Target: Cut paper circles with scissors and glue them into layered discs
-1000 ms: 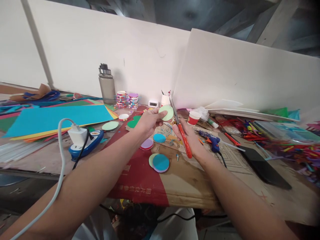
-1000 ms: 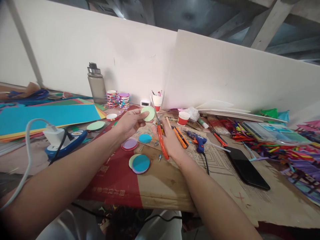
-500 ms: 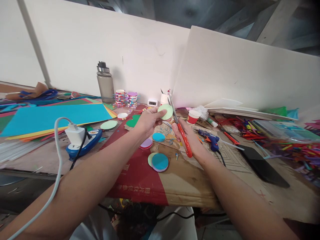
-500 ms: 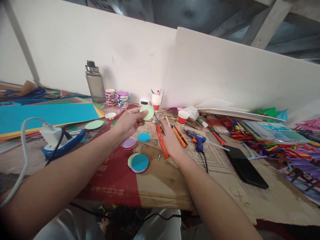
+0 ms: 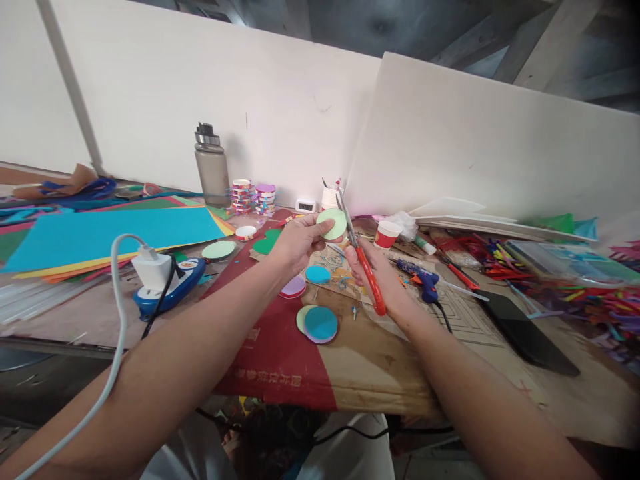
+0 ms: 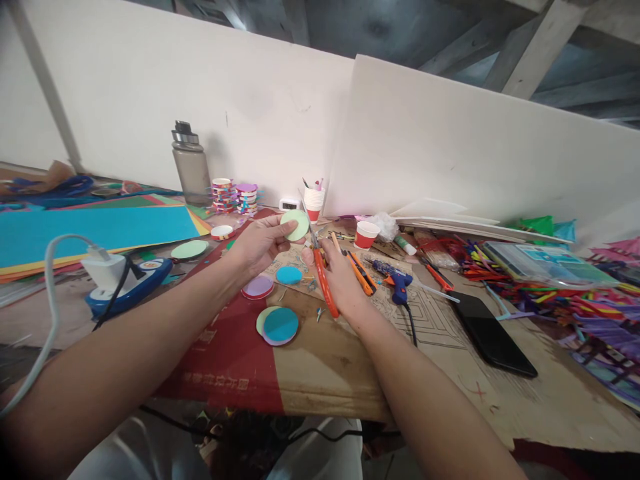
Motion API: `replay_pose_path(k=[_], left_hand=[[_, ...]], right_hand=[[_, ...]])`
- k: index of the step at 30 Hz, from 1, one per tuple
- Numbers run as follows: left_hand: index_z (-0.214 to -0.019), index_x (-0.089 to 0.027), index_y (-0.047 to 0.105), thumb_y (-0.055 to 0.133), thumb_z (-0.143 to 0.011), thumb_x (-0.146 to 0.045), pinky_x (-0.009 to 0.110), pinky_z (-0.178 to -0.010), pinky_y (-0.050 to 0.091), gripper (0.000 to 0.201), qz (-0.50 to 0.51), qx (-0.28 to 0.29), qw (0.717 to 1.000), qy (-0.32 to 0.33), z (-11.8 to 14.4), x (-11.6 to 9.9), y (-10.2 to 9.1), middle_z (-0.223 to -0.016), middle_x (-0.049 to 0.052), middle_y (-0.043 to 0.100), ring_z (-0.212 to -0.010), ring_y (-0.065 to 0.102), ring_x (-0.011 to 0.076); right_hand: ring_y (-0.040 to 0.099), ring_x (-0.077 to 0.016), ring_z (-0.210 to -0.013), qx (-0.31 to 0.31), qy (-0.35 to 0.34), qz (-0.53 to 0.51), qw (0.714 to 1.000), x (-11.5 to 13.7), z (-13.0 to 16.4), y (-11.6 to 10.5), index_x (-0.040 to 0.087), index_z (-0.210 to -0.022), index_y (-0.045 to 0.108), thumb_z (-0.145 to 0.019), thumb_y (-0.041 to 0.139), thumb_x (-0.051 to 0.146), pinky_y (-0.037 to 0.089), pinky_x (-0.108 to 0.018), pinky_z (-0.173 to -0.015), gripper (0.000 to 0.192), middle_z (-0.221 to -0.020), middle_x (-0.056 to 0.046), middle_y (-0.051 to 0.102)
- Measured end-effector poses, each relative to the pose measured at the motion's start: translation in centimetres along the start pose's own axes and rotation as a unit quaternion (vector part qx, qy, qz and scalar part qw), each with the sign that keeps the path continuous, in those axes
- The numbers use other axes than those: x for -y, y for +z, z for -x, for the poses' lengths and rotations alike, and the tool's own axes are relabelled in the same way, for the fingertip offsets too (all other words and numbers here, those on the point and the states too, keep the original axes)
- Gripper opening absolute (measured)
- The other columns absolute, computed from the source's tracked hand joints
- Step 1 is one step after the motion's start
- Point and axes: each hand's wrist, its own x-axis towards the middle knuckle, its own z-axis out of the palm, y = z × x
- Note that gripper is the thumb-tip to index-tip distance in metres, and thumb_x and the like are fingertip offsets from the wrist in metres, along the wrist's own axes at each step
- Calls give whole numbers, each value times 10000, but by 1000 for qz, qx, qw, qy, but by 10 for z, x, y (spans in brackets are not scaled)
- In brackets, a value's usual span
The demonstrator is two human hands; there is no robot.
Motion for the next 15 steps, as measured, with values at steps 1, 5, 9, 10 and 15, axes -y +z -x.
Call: replay_pose_path(k=[1,5,9,10,15], left_hand=[[-800,-111,684,842,-621,-256,188,-473,312,279,0,-1,1000,-2,0,0,0,-749,52,697,-611,624,101],[-808,-108,684,839,-630,-255,192,-475,314,279,-4,-2,1000,-3,1,-3,0,-763,62,704,-618,637,109],[-774,-105,683,859,-601,-283,198,-460,268,305,-21,14,1000,-6,-1,-7,-3,-740,69,703,-599,624,108],[-759,-105,681,864,-592,-291,200,-460,264,310,-28,17,999,-7,-2,-8,-4,-727,71,701,-591,618,108],[-720,-104,684,885,-539,-312,203,-465,266,341,-49,28,998,-2,-3,-11,-7,-696,75,696,-583,614,118]], right_hand=[[413,-114,-587,-2,5,-2,1000,1,0,0,248,-886,441,-907,451,584,364,-238,-517,337,-707,27,479],[424,-118,-577,-11,22,5,1000,5,1,-3,244,-894,469,-887,491,582,338,-238,-507,339,-683,30,484],[393,-124,-546,-8,18,50,999,9,1,-7,238,-896,493,-892,490,573,314,-257,-512,335,-632,36,453],[397,-127,-554,-8,10,60,998,10,0,-8,235,-885,494,-896,484,570,319,-263,-522,335,-638,32,463],[425,-135,-592,-5,-25,90,996,8,-2,-11,228,-863,480,-908,463,555,340,-275,-562,331,-693,16,504]])
